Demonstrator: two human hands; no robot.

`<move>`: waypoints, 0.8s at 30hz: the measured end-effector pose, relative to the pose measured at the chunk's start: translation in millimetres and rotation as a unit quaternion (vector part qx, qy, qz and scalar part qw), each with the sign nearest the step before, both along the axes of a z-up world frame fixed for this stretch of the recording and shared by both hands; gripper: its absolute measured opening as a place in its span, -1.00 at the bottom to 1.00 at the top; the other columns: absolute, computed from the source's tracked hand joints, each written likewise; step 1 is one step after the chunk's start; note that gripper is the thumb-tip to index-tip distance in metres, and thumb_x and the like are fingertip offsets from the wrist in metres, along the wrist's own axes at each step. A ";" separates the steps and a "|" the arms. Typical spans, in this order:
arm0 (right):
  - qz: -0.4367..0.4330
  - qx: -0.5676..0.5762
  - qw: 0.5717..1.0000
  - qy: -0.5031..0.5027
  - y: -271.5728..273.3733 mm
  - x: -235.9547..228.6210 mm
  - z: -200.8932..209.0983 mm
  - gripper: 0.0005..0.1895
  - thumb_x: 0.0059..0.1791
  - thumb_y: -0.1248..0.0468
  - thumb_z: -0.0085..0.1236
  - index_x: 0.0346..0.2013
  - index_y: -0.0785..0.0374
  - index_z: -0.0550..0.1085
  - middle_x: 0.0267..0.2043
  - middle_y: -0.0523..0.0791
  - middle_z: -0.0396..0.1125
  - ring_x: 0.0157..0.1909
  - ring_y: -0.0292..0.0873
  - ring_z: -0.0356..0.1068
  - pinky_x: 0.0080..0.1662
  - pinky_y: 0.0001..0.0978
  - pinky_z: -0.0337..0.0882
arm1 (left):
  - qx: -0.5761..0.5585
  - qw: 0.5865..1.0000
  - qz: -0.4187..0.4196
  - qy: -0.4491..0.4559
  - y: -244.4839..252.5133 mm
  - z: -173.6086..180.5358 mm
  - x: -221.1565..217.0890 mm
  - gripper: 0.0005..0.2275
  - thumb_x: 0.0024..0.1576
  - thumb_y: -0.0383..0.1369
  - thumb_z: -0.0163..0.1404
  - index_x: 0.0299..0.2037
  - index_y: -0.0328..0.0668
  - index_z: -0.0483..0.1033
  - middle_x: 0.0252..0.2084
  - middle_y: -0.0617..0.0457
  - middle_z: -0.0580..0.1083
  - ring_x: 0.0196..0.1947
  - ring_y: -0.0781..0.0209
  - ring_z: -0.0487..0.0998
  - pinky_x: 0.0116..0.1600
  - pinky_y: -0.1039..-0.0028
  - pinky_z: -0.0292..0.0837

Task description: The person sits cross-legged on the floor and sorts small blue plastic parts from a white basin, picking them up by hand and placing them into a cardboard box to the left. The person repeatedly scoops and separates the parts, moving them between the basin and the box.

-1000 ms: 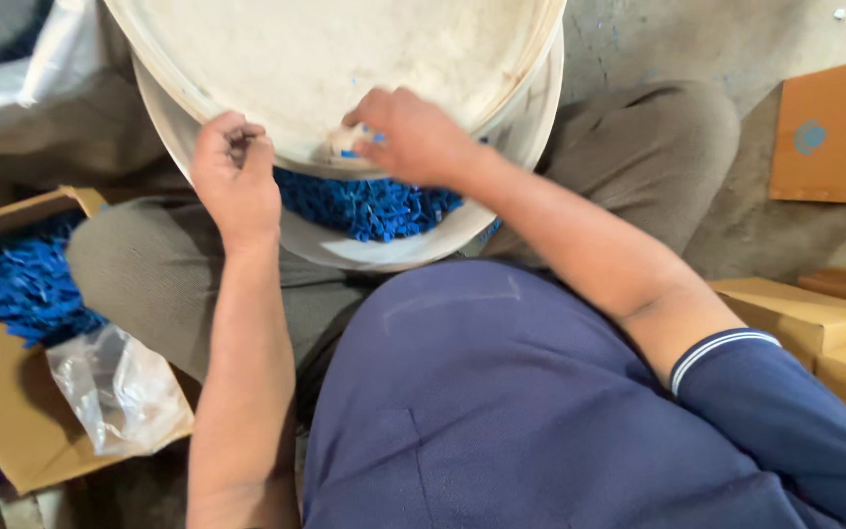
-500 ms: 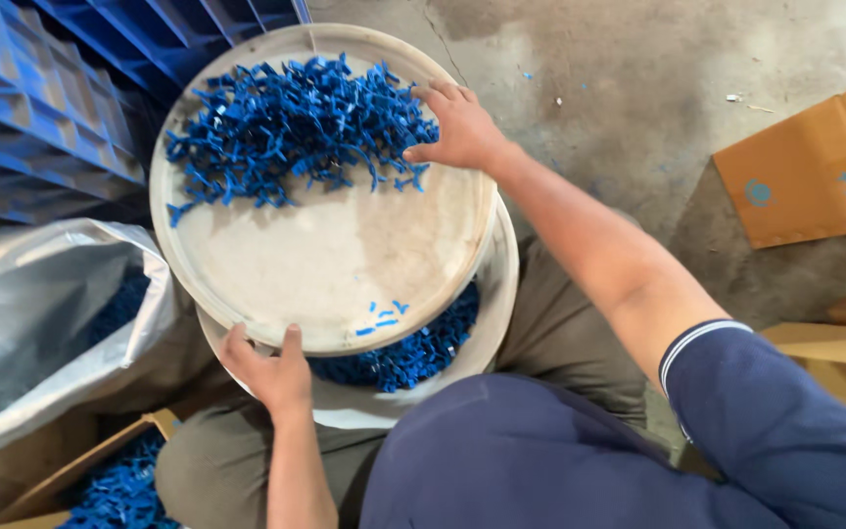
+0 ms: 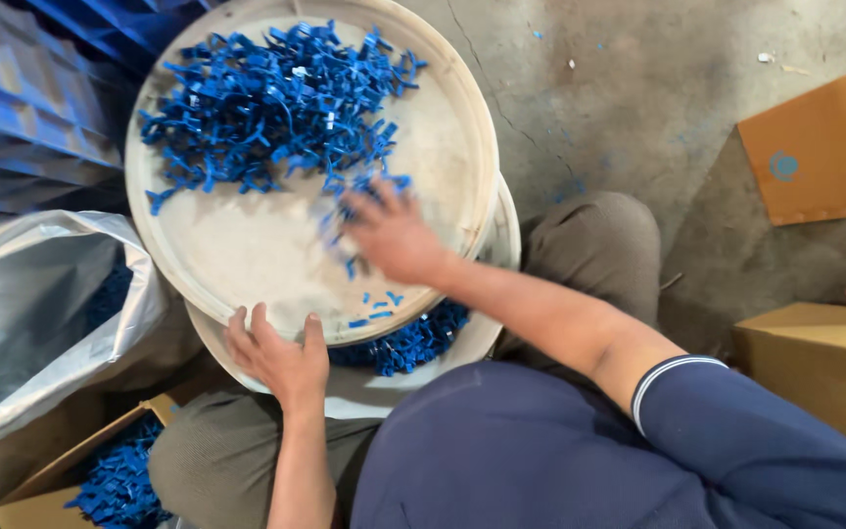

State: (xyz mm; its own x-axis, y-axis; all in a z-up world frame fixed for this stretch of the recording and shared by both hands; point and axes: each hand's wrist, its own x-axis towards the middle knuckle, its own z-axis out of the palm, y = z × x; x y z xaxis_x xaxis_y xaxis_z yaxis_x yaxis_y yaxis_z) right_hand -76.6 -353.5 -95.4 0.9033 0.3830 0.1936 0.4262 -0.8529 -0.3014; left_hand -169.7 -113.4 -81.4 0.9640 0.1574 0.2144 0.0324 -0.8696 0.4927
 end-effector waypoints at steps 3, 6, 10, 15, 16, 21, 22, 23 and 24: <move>0.085 0.031 0.996 -0.002 7.3 -8.5 -0.5 -0.63 -0.10 0.31 0.13 0.00 0.01 0.56 0.44 -0.05 0.15 0.42 0.30 0.11 0.28 0.10 0.27 | 0.133 0.990 -0.033 0.033 -17.4 17.7 9.0 -0.37 -0.04 -0.15 0.25 0.22 -0.25 0.39 0.37 -0.25 0.18 0.43 -0.49 0.03 0.38 -0.29 -0.20; 0.066 0.166 0.984 0.014 -10.0 -4.1 -12.2 -0.69 -0.02 0.35 0.05 -0.03 0.08 0.59 0.36 -0.01 0.27 0.36 0.13 0.28 0.28 -0.03 0.33 | 0.088 0.987 -0.131 0.028 -22.8 17.8 13.2 -0.44 0.12 -0.12 0.19 0.25 -0.29 0.40 0.40 -0.27 0.20 0.44 -0.45 0.09 0.44 -0.22 -0.10; -0.062 0.284 0.953 0.089 -61.3 12.2 -19.9 -0.83 -0.05 0.39 0.22 -0.18 0.17 0.59 -0.08 -0.08 0.46 -0.13 -0.02 0.52 -0.08 -0.22 0.55 | 0.132 0.979 -0.150 0.030 -23.1 9.1 24.2 -0.61 0.05 -0.18 0.21 0.08 -0.07 0.57 0.24 -0.06 0.40 0.29 -0.18 0.30 0.34 -0.10 0.07; -0.137 0.557 0.760 0.306 -83.3 9.4 -0.6 -0.87 0.08 0.38 0.16 -0.08 0.19 0.49 -0.15 -0.17 0.43 -0.20 -0.24 0.49 -0.30 -0.42 0.50 | 0.073 0.990 -0.113 0.045 -11.7 8.3 44.9 -0.67 0.07 -0.19 0.26 0.00 -0.08 0.62 0.00 -0.01 0.47 0.07 -0.14 0.37 0.13 -0.04 0.19; -0.131 0.591 0.725 0.329 -83.2 7.0 6.4 -0.88 0.10 0.36 0.15 -0.07 0.17 0.46 -0.15 -0.18 0.41 -0.17 -0.26 0.51 -0.31 -0.45 0.49 | 0.068 0.991 -0.104 0.039 -10.2 8.4 48.3 -0.67 0.10 -0.19 0.27 0.02 -0.11 0.61 -0.03 -0.02 0.46 0.04 -0.15 0.37 0.09 -0.05 0.20; -0.106 0.698 0.557 0.437 -85.7 -8.5 29.7 -0.84 0.10 0.32 0.13 -0.13 0.07 0.32 -0.06 -0.07 0.46 -0.13 -0.17 0.53 -0.37 -0.42 0.43 | 0.087 0.985 -0.138 0.062 -9.2 2.3 44.1 -0.81 0.10 -0.35 0.20 -0.08 -0.02 0.64 -0.08 0.02 0.47 -0.01 -0.08 0.42 0.04 0.08 0.31; -0.105 0.701 0.543 0.449 -83.3 -9.2 31.1 -0.84 0.10 0.31 0.12 -0.15 0.05 0.30 -0.03 -0.03 0.48 -0.13 -0.16 0.53 -0.37 -0.44 0.41 | 0.076 0.984 -0.143 0.071 -7.0 1.4 44.3 -0.82 0.10 -0.37 0.19 -0.09 -0.02 0.63 -0.08 0.01 0.47 -0.02 -0.07 0.43 0.04 0.10 0.33; -0.104 0.700 0.546 0.449 -81.4 -10.6 32.4 -0.84 0.11 0.30 0.13 -0.14 0.05 0.30 -0.02 -0.01 0.48 -0.13 -0.15 0.52 -0.36 -0.43 0.39 | 0.043 0.988 -0.138 0.048 -5.6 0.8 44.9 -0.82 0.11 -0.40 0.18 -0.09 -0.06 0.63 -0.09 -0.02 0.47 -0.04 -0.10 0.44 0.01 0.11 0.35; -0.102 0.698 0.546 0.451 -79.7 -10.8 33.1 -0.84 0.13 0.29 0.14 -0.13 0.05 0.30 -0.01 0.01 0.48 -0.12 -0.14 0.50 -0.34 -0.41 0.37 | 0.011 0.991 -0.132 0.026 -4.5 0.3 45.4 -0.83 0.12 -0.42 0.18 -0.09 -0.10 0.62 -0.10 -0.04 0.48 -0.07 -0.12 0.46 -0.01 0.12 0.37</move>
